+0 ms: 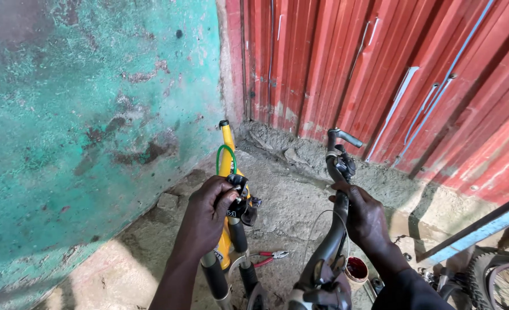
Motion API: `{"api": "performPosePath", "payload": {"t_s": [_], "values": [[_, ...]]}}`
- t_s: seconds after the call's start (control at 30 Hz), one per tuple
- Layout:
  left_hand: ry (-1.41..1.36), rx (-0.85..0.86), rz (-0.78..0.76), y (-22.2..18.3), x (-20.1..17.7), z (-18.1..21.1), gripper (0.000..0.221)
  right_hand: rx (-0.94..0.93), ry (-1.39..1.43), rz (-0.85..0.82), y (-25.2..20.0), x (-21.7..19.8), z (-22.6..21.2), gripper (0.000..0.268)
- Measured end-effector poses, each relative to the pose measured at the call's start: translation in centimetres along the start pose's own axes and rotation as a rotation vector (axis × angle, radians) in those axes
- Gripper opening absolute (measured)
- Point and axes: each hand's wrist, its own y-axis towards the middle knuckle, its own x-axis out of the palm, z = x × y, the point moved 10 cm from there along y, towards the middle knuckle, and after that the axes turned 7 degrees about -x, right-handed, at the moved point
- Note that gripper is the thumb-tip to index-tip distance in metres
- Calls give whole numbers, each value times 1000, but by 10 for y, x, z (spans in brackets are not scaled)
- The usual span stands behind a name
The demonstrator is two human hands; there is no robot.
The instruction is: Installing and tightening bicycle handlebars onto the stem using an allen wrench
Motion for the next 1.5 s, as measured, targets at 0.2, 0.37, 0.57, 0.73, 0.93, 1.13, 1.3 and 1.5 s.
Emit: {"api": "performPosePath", "payload": {"t_s": [0.2, 0.37, 0.57, 0.73, 0.93, 1.13, 1.3, 1.5], "values": [[-17, -14, -17, -1, 2, -1, 18, 147, 229, 156, -8, -21, 29, 27], [-13, 0, -15, 0, 2, 1, 19, 317, 172, 170, -15, -20, 49, 34], [-22, 18, -11, -1, 2, -2, 20, 249, 39, 131, 3, -22, 32, 25], [6, -27, -10, -1, 1, -3, 19, 281, 210, 116, 3, -2, 48, 18], [-4, -7, -13, 0, 1, 0, 18, 507, 115, -87, 9, -2, 36, 32], [-5, 4, -3, 0, 0, -1, 18, 673, -183, -265, 4, -6, 35, 40], [-13, 2, -11, 2, 3, -7, 19, 711, -313, -242, 1, -15, 39, 33], [-13, 1, -9, 2, 2, -5, 17, 727, -343, -414, 2, -11, 40, 33]]}}
